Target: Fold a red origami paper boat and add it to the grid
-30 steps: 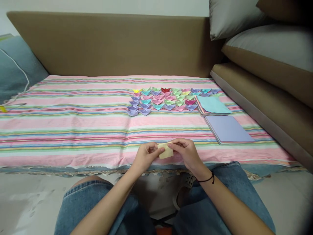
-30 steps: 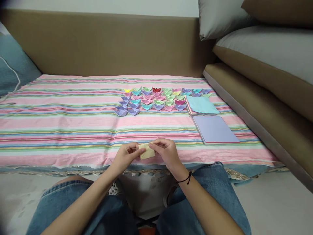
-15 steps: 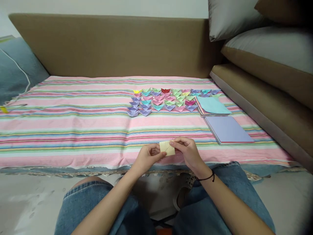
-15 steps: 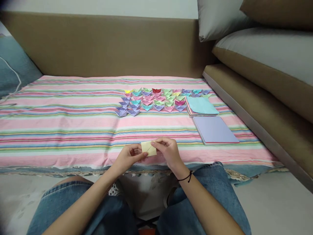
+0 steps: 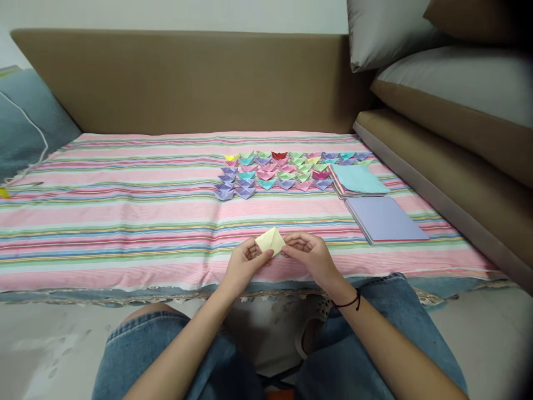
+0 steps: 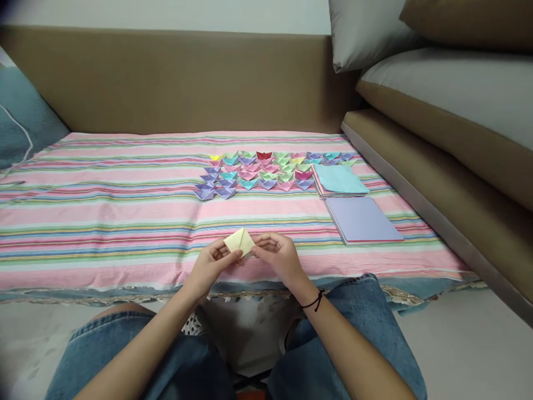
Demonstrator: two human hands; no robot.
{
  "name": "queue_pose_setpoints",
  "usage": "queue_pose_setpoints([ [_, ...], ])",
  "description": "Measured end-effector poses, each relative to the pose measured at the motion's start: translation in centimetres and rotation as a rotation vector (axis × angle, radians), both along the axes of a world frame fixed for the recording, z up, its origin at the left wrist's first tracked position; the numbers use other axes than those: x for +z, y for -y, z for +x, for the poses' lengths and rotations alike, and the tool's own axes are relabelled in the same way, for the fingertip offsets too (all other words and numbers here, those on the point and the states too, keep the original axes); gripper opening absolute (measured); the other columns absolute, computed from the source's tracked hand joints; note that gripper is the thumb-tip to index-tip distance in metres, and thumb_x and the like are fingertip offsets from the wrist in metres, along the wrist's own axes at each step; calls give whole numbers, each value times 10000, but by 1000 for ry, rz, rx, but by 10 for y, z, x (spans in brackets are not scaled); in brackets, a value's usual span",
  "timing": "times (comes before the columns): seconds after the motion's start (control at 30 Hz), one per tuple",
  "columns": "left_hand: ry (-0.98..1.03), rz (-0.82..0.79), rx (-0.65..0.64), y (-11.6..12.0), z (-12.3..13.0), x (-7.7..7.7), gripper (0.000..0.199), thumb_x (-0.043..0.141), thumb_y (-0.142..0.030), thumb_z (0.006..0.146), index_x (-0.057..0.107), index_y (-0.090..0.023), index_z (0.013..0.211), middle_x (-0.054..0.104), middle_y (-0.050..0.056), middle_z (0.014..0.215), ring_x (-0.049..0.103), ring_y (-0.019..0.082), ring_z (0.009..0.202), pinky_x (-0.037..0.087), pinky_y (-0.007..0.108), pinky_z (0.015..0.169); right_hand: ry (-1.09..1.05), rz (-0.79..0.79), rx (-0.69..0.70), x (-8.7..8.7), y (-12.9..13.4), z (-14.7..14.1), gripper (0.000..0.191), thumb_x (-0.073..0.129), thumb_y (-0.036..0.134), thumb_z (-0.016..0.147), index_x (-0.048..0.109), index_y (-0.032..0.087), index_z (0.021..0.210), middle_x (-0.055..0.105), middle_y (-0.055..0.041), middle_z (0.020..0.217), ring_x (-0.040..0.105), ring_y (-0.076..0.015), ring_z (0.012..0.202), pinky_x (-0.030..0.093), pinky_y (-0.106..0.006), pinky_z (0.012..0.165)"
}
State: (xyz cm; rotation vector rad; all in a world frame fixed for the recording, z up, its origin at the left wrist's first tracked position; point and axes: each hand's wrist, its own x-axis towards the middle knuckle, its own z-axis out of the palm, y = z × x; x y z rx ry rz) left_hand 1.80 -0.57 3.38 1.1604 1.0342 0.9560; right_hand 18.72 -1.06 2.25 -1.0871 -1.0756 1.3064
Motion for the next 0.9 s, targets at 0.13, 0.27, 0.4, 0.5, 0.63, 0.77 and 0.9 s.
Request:
queue_pose_setpoints([
  [0.13, 26, 71, -5, -1, 1, -2, 265, 700, -307, 693, 563, -152, 858, 603, -6, 722, 555, 101, 640, 447, 211, 596, 99, 90, 1, -2, 2, 1, 161, 732, 256, 634, 627, 177, 727, 625, -7, 673, 592, -139, 639, 493, -257, 611],
  [0.27, 94, 155, 32, -3, -1, -5, 358, 702, -257, 700, 477, -201, 973, 594, -13, 798, 561, 93, 647, 462, 208, 598, 178, 153, 24, 2, 5, 2, 110, 676, 230, 700, 605, 190, 774, 580, 9, 654, 561, -132, 612, 460, -243, 574],
  [0.4, 69, 221, 37, -4, -3, -5, 298, 691, -231, 712, 519, -205, 953, 576, 1, 905, 552, 77, 643, 456, 198, 576, 201, 201, 46, 7, 8, 1, 182, 639, 219, 750, 640, 210, 932, 619, -6, 736, 589, -151, 682, 479, -266, 649],
  [0.5, 50, 258, 63, -2, -3, -1, 240, 678, -227, 726, 564, -195, 934, 577, 8, 923, 520, 57, 597, 435, 191, 551, 199, 212, 25, 8, 9, 1, 199, 634, 228, 766, 673, 212, 960, 656, -38, 830, 609, -175, 758, 498, -291, 695],
  [0.63, 40, 262, 58, 0, -3, 3, 224, 664, -238, 745, 581, -175, 943, 597, 9, 804, 533, 76, 584, 428, 201, 540, 218, 264, -45, 7, 10, 1, 196, 650, 223, 757, 712, 228, 943, 662, -53, 890, 612, -191, 786, 511, -313, 683],
  [0.77, 65, 256, 63, -1, -4, 2, 216, 669, -233, 743, 582, -168, 930, 599, 41, 929, 575, 92, 633, 462, 219, 575, 267, 320, -77, 5, 9, 0, 186, 640, 214, 771, 730, 253, 929, 644, -49, 839, 591, -195, 784, 486, -309, 638],
  [0.9, 153, 224, 34, -1, -3, 1, 187, 697, -228, 712, 551, -169, 811, 581, 26, 959, 590, 89, 661, 471, 206, 575, 251, 302, -68, 4, 9, 0, 135, 641, 216, 769, 743, 250, 850, 604, -35, 752, 565, -170, 702, 457, -283, 576],
])
